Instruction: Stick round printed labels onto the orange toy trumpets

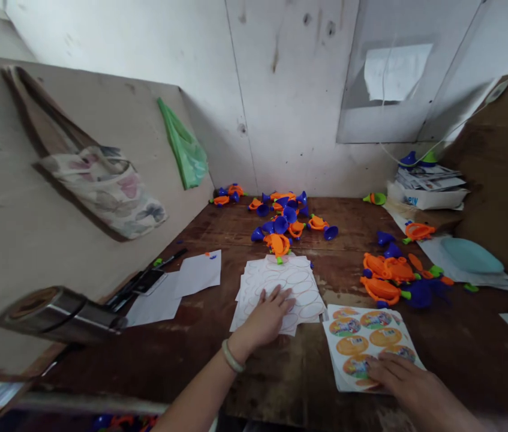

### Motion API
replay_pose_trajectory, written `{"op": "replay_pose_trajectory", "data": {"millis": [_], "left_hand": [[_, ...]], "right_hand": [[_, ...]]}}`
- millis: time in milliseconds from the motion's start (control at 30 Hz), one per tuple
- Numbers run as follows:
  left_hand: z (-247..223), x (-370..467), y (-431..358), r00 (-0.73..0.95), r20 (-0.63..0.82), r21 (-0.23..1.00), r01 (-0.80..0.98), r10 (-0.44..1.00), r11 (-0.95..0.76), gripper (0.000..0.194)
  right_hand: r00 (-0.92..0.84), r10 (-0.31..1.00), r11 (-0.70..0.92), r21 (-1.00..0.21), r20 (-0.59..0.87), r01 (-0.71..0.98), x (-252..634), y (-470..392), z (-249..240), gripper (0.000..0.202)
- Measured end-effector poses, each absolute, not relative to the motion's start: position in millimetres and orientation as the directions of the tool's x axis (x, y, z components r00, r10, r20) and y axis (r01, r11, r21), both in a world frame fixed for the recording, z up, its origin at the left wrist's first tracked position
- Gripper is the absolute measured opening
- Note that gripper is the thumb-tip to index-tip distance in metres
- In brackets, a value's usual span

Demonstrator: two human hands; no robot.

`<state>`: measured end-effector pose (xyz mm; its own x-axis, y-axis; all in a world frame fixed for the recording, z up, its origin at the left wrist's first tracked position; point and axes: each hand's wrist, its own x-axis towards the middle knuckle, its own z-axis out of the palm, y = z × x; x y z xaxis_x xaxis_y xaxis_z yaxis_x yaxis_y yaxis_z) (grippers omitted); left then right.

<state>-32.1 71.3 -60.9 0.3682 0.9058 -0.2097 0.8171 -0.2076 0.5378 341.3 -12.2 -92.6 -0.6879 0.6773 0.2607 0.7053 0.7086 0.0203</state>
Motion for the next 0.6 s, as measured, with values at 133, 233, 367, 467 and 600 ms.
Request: {"op": "replay_pose_trajectory", "data": {"millis": [133,233,367,467,600], "left_hand": [[-58,-20,62,0.271,-0.089,0.747,0.654,0.959,-0.115,0.043],[-47,-2,46,0.225,-0.096,0.913,0.407,0.97,-0.004,0.07],[-22,11,29,0.32,-0.242,0.871,-0.344,0.916,0.351,0.088],[-8,9,17,0.181,-0.25,0.851,-0.427,0.951,0.305,0.107],[-4,3,4,-0.128,-0.13,0.955,-0.283,0.983,0.09,0.116]], "right_hand": [[-0.687,0.571,0.772,-0.008,0.45,0.636,335,-3,-49,0.054],[-0.653,0.44,0.824,0.012,0.617,0.566,323,3,-18,0.039],[-0.708,0.307,0.913,0.012,0.636,0.407,299,11,-6,0.032],[-0.632,0.403,0.888,-0.114,0.662,0.446,285,16,-17,0.033],[-0.268,0.758,0.635,-0.578,0.595,0.512,270,21,-24,0.038]]}}
